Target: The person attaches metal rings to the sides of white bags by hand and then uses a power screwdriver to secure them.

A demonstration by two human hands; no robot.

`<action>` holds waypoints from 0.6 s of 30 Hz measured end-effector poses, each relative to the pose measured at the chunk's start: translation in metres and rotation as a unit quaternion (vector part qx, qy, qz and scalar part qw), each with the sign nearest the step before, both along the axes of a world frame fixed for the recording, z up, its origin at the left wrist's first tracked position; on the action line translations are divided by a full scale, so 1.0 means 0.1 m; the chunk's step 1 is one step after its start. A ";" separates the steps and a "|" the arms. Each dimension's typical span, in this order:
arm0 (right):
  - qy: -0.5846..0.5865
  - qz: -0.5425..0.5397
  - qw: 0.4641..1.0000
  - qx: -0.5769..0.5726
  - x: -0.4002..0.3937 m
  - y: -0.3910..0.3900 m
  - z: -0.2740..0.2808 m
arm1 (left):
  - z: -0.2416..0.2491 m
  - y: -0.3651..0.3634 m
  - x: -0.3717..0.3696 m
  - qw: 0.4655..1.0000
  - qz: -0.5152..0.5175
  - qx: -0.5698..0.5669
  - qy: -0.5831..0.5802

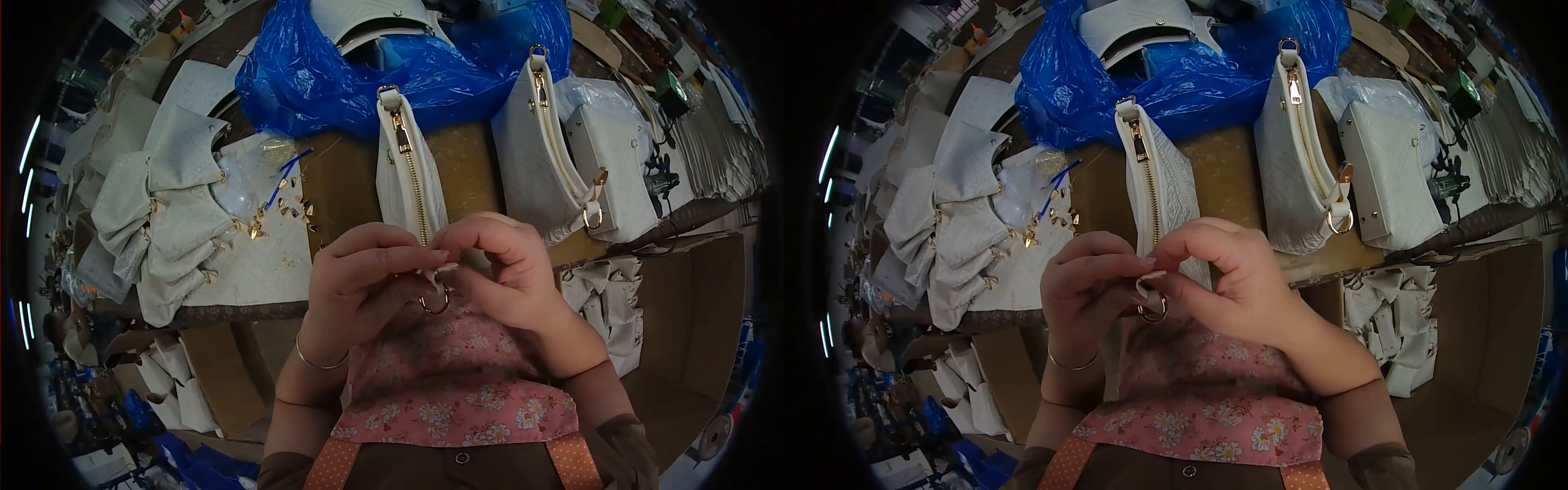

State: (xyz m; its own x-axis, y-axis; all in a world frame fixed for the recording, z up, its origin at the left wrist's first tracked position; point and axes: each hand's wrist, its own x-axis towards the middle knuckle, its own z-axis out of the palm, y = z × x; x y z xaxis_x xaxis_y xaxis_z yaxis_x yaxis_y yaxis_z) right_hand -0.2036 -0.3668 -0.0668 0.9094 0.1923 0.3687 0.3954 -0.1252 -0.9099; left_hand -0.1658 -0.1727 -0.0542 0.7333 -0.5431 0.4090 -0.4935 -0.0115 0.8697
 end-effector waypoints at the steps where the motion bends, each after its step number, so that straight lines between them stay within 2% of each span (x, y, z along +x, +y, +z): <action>1: 0.000 0.000 1.000 0.000 0.00 0.01 0.01 | 0.01 0.00 0.00 1.000 0.000 0.000 0.000; 7: -0.031 -0.015 0.999 -0.011 0.02 0.03 0.04 | 0.01 -0.06 -0.04 0.998 0.019 -0.039 0.048; 9: -0.010 0.011 1.000 -0.022 0.03 -0.01 0.06 | 0.09 -0.10 -0.12 0.942 0.013 -0.148 0.300; 13: -0.029 0.017 0.999 -0.032 0.07 0.00 0.05 | 0.06 -0.06 -0.08 0.926 -0.020 -0.170 0.337; 18: -0.014 0.007 0.999 -0.051 0.07 0.03 0.08 | 0.15 -0.01 -0.04 0.970 -0.010 -0.089 0.228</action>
